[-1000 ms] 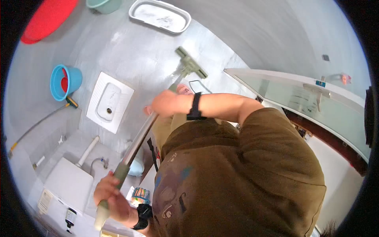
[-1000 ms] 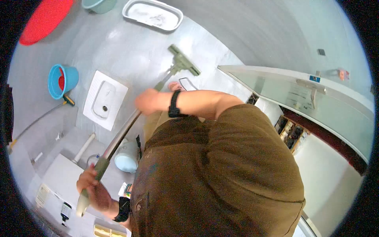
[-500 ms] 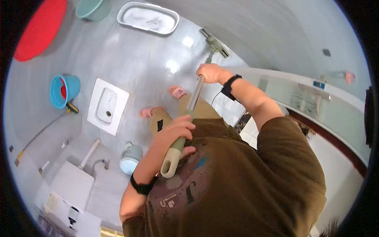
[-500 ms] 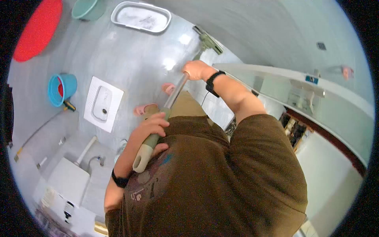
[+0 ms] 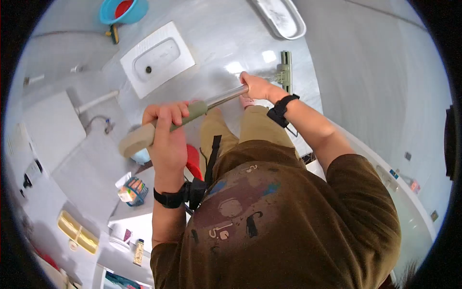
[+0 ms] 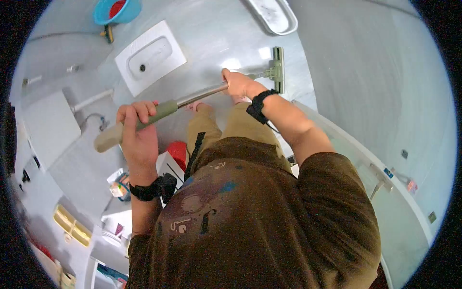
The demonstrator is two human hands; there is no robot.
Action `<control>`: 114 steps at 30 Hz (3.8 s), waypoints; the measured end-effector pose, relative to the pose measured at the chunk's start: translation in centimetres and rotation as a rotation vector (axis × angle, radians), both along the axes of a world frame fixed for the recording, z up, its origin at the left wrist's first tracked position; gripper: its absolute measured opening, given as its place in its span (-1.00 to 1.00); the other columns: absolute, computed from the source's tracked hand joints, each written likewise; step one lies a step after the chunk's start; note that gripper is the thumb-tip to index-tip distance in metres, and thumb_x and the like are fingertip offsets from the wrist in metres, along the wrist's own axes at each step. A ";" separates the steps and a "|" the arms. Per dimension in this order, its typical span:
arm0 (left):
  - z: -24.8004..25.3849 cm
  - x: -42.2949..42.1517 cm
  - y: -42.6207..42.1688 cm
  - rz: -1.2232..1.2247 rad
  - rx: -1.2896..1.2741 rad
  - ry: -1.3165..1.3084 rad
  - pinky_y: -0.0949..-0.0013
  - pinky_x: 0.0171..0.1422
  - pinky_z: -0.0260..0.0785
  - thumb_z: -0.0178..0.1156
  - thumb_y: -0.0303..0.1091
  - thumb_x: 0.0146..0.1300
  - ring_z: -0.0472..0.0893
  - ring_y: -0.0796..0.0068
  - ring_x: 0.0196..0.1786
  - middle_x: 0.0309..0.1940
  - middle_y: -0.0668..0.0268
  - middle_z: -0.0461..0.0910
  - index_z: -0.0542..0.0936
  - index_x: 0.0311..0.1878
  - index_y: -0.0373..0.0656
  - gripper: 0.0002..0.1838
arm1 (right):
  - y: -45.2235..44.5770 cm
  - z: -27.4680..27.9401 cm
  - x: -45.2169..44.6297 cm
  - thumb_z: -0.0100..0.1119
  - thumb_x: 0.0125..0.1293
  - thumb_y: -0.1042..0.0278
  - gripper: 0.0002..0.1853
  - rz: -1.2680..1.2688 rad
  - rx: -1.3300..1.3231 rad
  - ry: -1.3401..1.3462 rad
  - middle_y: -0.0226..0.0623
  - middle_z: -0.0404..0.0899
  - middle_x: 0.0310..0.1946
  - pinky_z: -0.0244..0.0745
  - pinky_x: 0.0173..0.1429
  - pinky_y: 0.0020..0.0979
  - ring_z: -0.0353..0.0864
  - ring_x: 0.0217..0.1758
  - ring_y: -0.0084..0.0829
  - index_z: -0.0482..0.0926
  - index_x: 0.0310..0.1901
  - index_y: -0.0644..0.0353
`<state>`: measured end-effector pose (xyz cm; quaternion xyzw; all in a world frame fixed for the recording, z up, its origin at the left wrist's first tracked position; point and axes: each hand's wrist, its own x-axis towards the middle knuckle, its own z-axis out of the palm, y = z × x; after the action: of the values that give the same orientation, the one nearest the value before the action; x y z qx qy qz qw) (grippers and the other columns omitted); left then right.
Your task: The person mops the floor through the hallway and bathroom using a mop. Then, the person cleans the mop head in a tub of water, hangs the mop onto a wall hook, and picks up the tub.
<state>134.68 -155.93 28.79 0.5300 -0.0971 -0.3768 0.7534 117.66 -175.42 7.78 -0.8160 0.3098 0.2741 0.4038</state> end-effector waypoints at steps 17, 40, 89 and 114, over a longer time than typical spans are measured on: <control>13.7 30.2 11.6 -0.018 -0.058 -0.407 0.22 0.16 0.18 -0.02 -0.30 0.34 0.39 0.43 -0.30 -0.54 0.41 0.32 0.38 -0.41 -0.14 -0.80 | 14.1 7.4 35.4 0.11 0.14 -0.14 -0.53 0.248 -0.001 -0.478 -0.03 0.64 -0.28 0.49 -0.02 -0.14 0.60 -0.15 -0.01 0.65 -0.25 0.16; 5.1 12.6 -0.3 0.388 0.047 -0.155 0.10 0.14 0.27 0.07 -0.43 0.29 0.41 0.39 -0.27 -0.49 0.37 0.32 0.34 -0.39 -0.15 -0.85 | -5.9 3.4 25.2 0.26 0.04 0.09 -0.64 0.763 0.185 -0.178 0.00 0.60 -0.43 0.41 -0.19 -0.11 0.59 -0.31 -0.06 0.60 -0.34 0.28; 0.2 -12.2 16.1 0.860 0.949 -0.282 0.03 -0.27 0.39 0.13 -0.28 0.04 0.56 -0.08 -0.39 -0.53 -0.03 0.55 0.57 -0.48 -0.27 -0.78 | 21.2 32.2 17.5 0.40 0.07 0.09 -0.21 1.049 0.959 -0.336 -0.06 0.40 0.18 0.34 0.26 -0.18 0.41 0.24 -0.12 0.28 0.27 0.28; -24.0 1.7 0.2 0.485 1.021 -0.131 0.14 0.07 0.40 0.20 -0.37 0.01 0.57 0.05 -0.02 -0.15 0.08 0.61 0.61 -0.07 0.00 -0.66 | -1.3 23.4 36.7 0.11 0.29 0.27 -0.81 0.636 1.092 -0.267 -0.37 0.40 -0.44 0.28 0.21 -0.11 0.45 -0.14 -0.33 0.33 -0.36 0.09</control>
<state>136.39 -155.71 4.74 0.8563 0.1754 -0.1585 0.4593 154.36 -176.75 31.20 -0.5720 -0.1842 0.3949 0.6950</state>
